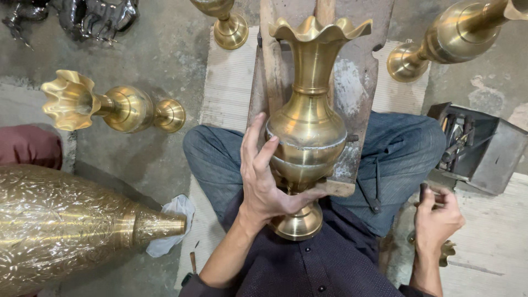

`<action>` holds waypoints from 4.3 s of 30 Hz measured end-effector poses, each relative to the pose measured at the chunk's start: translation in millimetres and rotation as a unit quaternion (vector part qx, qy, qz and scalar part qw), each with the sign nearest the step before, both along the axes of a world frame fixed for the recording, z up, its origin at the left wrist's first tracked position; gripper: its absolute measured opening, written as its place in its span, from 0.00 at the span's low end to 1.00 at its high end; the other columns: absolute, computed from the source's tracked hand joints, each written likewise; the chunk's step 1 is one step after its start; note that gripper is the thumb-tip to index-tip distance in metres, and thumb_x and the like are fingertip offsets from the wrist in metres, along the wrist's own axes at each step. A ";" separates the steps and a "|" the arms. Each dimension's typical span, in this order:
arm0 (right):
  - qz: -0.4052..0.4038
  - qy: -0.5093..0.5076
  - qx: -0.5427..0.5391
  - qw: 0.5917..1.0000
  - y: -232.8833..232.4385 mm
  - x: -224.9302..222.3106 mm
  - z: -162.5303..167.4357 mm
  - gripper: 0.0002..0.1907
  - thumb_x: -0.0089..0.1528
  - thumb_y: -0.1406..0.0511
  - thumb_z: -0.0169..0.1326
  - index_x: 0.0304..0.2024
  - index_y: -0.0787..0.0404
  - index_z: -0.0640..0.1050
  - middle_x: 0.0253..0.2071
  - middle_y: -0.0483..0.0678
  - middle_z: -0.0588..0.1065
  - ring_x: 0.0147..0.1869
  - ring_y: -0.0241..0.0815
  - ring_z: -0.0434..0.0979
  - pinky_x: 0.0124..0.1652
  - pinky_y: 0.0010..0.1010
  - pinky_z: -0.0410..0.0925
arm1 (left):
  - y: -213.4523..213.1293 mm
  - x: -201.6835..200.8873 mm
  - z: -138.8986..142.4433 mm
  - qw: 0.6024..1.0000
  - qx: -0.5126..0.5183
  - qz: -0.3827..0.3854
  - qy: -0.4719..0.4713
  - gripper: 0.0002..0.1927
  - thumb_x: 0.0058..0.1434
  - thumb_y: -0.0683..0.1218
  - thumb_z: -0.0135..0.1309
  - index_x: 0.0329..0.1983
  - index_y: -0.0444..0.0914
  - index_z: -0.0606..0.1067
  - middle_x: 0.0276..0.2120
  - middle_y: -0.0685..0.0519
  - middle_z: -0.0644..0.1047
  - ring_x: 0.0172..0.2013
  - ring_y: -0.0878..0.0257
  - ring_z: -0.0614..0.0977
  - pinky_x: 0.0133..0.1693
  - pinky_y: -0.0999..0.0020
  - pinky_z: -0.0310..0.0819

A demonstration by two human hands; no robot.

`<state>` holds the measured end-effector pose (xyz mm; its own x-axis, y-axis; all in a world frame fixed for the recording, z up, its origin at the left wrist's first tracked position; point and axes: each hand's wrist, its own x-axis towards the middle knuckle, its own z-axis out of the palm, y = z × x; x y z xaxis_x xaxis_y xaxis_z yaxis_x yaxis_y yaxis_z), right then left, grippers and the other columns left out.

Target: The person sits on the floor holding a brass vase against a wooden support and uses a pointed scribe tool to engrave decorative lines around the vase's body, rotating the vase to reach new areas and continuing the pattern along its surface.

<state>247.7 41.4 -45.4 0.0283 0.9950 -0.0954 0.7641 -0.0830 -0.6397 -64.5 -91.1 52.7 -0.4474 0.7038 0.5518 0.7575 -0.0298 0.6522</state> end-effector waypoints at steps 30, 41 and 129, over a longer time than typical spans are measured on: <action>0.390 0.146 0.005 0.909 58.0 -115.5 214.9 0.34 0.51 0.75 0.66 0.58 0.65 0.68 0.31 0.47 0.77 0.35 0.32 0.79 0.37 0.22 0.74 | 16.1 7.2 20.5 0.996 -0.072 -0.055 -0.021 0.38 0.53 0.53 0.73 0.61 0.52 0.63 0.70 0.32 0.55 0.72 0.27 0.58 0.70 0.28 0.55; 0.517 -0.117 0.015 0.848 83.4 -172.6 245.3 0.36 0.44 0.64 0.72 0.57 0.53 0.80 0.22 0.42 0.76 0.27 0.34 0.75 0.26 0.28 0.71 | 15.6 0.9 28.4 0.991 -0.124 -0.057 0.001 0.29 0.54 0.51 0.71 0.60 0.57 0.76 0.72 0.38 0.55 0.72 0.29 0.57 0.69 0.29 0.58; 0.718 -0.608 -0.088 0.326 80.6 -339.9 177.3 0.41 0.51 0.61 0.60 0.62 0.11 0.72 0.55 0.30 0.77 0.45 0.33 0.84 0.36 0.31 0.76 | 23.2 41.7 -137.8 0.966 0.111 -0.037 -0.232 0.70 0.50 0.56 0.80 0.80 0.44 0.39 0.74 0.37 0.49 0.77 0.36 0.56 0.72 0.46 0.65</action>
